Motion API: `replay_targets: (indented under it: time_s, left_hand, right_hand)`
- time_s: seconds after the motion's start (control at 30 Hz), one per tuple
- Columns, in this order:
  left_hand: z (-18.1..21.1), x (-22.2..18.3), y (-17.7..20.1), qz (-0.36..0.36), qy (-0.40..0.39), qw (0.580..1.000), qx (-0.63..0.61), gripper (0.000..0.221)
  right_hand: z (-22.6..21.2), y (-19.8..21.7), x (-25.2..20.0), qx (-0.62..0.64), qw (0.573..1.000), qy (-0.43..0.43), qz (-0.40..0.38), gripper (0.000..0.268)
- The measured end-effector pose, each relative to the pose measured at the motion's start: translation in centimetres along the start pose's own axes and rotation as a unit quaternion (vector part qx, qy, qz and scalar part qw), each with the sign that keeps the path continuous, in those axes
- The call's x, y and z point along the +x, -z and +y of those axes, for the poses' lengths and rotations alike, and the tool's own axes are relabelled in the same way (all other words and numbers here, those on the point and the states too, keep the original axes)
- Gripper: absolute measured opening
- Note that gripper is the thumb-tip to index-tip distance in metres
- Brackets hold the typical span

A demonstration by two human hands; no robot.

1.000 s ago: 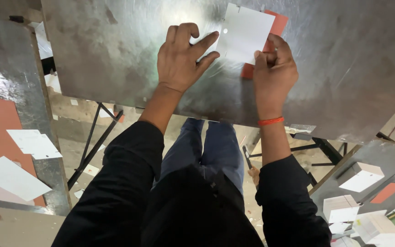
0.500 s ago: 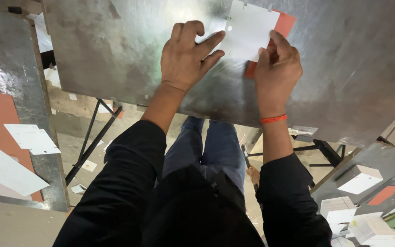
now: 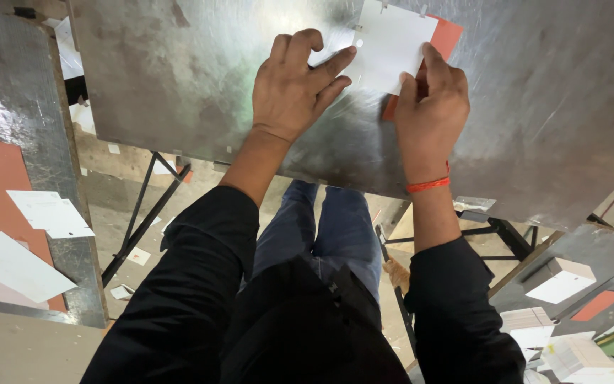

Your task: The recorder is inspecting and testing small square paper products by folding and fitting tabs.

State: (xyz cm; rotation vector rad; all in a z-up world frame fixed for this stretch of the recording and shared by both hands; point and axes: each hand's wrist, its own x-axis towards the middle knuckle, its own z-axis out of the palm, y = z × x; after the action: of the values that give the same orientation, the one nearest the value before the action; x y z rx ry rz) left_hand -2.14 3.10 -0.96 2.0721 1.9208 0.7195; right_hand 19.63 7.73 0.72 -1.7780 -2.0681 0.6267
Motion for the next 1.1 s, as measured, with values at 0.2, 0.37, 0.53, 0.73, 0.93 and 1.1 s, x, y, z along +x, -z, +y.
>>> replay_targets:
  time_s: [0.2,0.37,0.53,0.73,0.93,1.1]
  left_hand:
    - [-0.1,0.0,0.0,0.006,-0.008,1.000,0.001,0.039]
    - [0.1,0.1,0.3,-0.001,0.006,1.000,-0.017,0.041]
    - [0.0,0.0,-0.1,0.006,0.008,1.000,-0.019,0.041]
    - [-0.4,-0.3,-0.2,0.008,0.003,0.999,-0.045,0.043]
    - [2.4,-1.1,-2.0,0.016,-0.056,0.992,-0.112,0.047]
    - [8.2,-0.5,-3.6,-0.113,0.050,0.986,-0.115,0.088]
  right_hand:
    - [0.2,0.3,0.4,-0.032,0.997,0.062,-0.013,0.041]
    - [2.3,0.1,1.7,-0.020,0.994,0.108,0.007,0.031]
    - [2.8,0.3,3.8,-0.015,0.990,0.140,-0.009,0.028]
    - [2.9,1.0,5.1,0.016,0.985,0.161,-0.062,0.045]
    - [2.6,1.7,5.8,0.009,0.974,0.213,-0.077,0.042]
    - [2.7,1.6,6.1,0.041,0.983,0.145,-0.107,0.019]
